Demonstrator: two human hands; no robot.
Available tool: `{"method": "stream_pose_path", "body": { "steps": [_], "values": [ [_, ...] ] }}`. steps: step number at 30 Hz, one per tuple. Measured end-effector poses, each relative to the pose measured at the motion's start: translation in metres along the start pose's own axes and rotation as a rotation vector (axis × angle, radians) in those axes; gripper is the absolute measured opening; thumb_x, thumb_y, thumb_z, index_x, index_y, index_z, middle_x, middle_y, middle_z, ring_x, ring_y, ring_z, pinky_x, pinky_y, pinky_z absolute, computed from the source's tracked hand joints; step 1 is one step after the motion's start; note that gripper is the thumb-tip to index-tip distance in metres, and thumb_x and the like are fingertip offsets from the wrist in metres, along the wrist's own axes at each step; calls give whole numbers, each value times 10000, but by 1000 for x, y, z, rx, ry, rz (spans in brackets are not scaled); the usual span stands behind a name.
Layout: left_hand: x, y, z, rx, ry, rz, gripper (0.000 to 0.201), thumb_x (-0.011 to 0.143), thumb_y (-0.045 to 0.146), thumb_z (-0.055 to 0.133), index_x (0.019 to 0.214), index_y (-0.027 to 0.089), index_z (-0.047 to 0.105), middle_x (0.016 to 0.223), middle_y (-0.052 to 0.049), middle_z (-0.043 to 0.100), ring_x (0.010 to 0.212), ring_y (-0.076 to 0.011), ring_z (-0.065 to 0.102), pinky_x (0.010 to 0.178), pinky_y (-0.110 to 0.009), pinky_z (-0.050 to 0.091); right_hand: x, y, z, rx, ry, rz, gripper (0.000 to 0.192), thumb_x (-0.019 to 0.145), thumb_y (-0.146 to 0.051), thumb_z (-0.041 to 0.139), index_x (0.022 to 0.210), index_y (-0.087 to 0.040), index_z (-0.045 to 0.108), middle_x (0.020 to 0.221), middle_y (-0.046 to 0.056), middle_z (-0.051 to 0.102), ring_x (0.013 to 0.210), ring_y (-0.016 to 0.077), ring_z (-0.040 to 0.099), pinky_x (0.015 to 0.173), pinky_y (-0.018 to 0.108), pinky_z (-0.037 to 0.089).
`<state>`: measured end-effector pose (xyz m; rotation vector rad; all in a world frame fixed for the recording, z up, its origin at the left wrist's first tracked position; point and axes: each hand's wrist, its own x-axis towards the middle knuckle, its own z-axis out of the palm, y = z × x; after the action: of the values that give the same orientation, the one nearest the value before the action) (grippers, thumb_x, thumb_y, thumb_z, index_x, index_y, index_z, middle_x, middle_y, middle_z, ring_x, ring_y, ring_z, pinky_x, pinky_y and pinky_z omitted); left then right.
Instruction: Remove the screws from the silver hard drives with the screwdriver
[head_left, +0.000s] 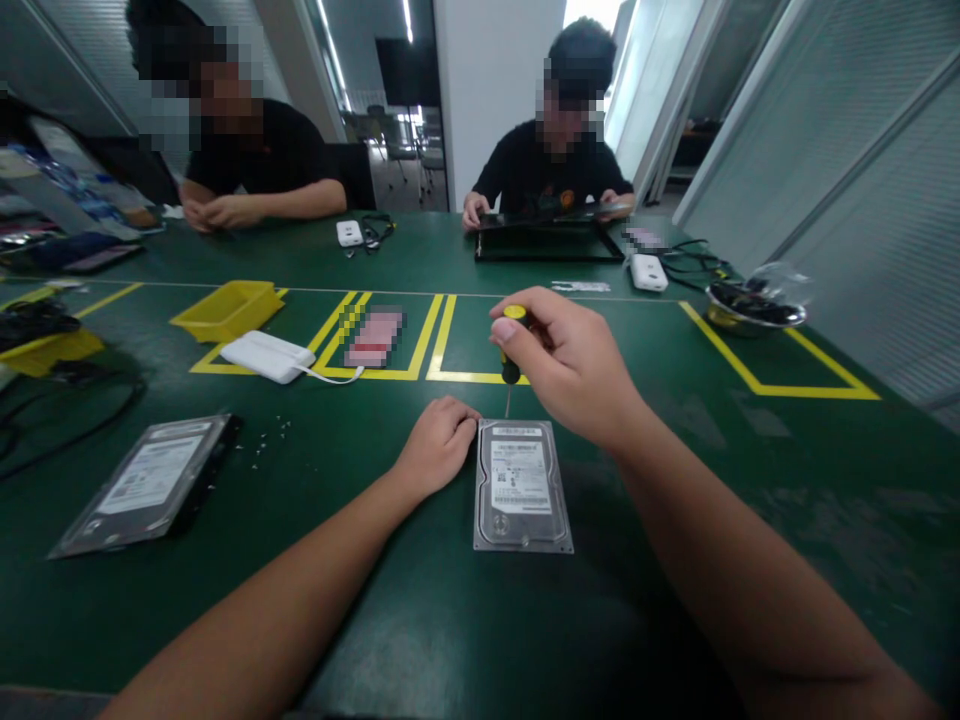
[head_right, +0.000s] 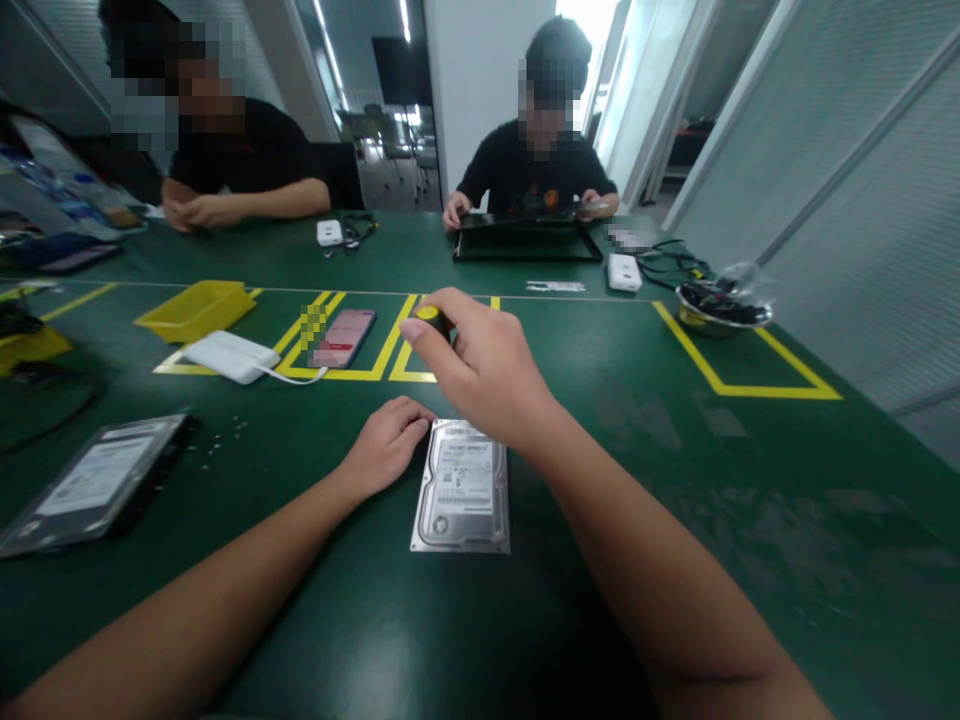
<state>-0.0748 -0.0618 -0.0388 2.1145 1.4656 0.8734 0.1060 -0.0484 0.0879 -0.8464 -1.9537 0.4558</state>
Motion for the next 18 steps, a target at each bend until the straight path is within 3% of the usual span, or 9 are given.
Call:
{"method": "stream_pose_path", "body": {
  "steps": [12, 18],
  "values": [
    [-3, -2, 1, -108, 33, -38, 117, 858, 201, 571, 958, 163, 619, 876, -20, 675, 810, -167, 628, 761, -301, 490, -1, 7, 9, -11, -59, 65, 285, 970, -390, 497, 988, -153, 653, 820, 9, 650, 711, 117, 571, 647, 266, 381],
    [-2, -1, 1, -66, 27, -23, 123, 909, 180, 503, 918, 169, 625, 905, -34, 676, 863, -194, 615, 791, -334, 456, 2, 13, 12, -113, -25, 4, 252, 976, -340, 488, 958, -147, 647, 810, 10, 618, 747, 124, 549, 694, 268, 382]
  ]
}}
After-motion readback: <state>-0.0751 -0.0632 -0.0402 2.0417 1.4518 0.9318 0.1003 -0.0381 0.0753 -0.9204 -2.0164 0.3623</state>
